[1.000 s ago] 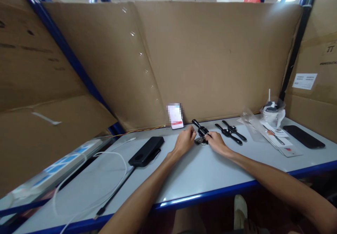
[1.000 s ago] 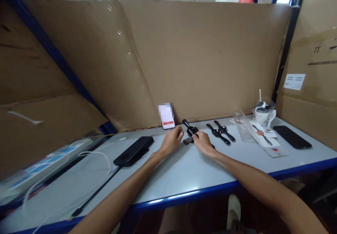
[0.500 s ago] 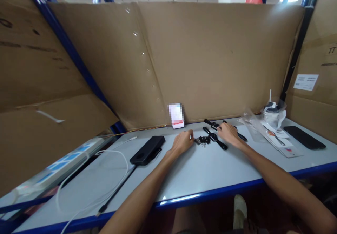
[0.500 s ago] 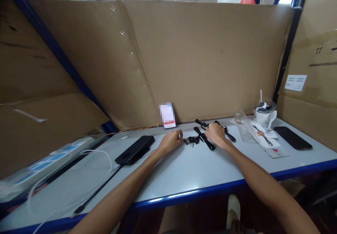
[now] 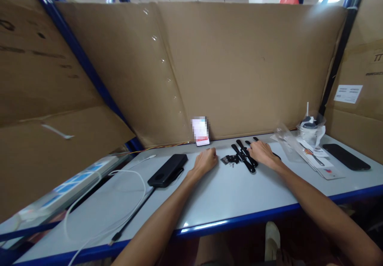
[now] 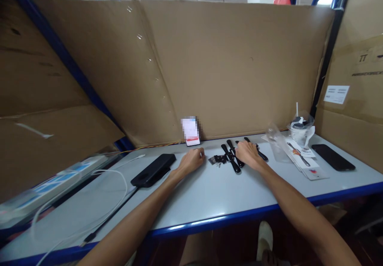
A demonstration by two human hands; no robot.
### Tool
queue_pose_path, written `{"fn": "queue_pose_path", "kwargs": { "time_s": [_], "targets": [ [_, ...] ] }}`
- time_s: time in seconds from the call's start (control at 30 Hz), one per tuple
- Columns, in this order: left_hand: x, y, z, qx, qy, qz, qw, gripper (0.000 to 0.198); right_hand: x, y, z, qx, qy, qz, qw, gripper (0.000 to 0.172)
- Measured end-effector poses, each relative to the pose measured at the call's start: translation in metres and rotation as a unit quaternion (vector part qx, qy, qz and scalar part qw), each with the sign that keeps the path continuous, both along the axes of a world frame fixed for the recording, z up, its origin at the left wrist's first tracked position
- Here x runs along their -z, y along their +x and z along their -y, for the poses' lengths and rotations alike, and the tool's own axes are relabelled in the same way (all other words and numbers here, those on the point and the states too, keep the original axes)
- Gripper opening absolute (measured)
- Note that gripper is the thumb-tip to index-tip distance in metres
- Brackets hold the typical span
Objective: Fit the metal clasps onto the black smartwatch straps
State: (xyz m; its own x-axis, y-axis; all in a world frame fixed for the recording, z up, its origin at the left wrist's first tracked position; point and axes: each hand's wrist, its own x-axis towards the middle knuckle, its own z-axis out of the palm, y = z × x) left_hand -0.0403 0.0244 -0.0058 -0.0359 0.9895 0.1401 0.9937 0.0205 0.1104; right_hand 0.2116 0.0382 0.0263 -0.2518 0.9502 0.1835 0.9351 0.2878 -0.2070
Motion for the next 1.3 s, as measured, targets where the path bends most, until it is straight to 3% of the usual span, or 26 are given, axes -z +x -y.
{"fn": "queue_pose_path", "kwargs": {
  "time_s": [0.13, 0.3, 0.47, 0.67, 0.77, 0.9, 1.07, 1.17, 1.3],
  "targets": [
    [0.001, 0.001, 0.000, 0.002, 0.012, 0.015, 1.000, 0.021, -0.023, 0.015, 0.006, 0.060, 0.044, 0.054, 0.996, 0.032],
    [0.003, 0.007, -0.002, 0.054, 0.026, 0.038, 0.998, 0.017, -0.036, 0.029, 0.008, 0.057, -0.069, 0.143, 0.986, 0.021],
    [0.007, 0.019, -0.001, 0.108, 0.034, 0.037, 0.993, 0.020, -0.030, 0.031, 0.001, 0.028, -0.174, 0.148, 0.973, 0.007],
    [0.004, 0.019, 0.004, 0.098, 0.028, 0.027, 0.994, 0.021, -0.016, 0.046, -0.020, -0.015, -0.201, 0.050, 0.978, 0.016],
    [0.002, 0.016, 0.005, 0.084, 0.042, 0.021, 0.995, 0.025, -0.012, 0.047, -0.028, -0.017, -0.153, 0.020, 0.988, 0.017],
    [-0.003, 0.020, 0.009, 0.105, 0.128, 0.056, 0.985, 0.027, -0.010, 0.036, -0.030, 0.003, -0.078, -0.064, 0.995, 0.023],
    [-0.012, 0.032, 0.017, 0.168, 0.205, 0.063, 0.962, 0.036, 0.004, 0.003, -0.021, -0.077, -0.057, -0.260, 0.961, 0.027],
    [-0.015, 0.029, 0.017, 0.196, 0.204, 0.023, 0.959, 0.044, 0.014, -0.020, -0.006, -0.117, -0.043, -0.280, 0.952, 0.027],
    [-0.017, 0.018, 0.015, 0.221, 0.163, -0.046, 0.960, 0.038, 0.020, -0.039, 0.014, -0.146, -0.051, -0.250, 0.956, 0.024]
  ]
}}
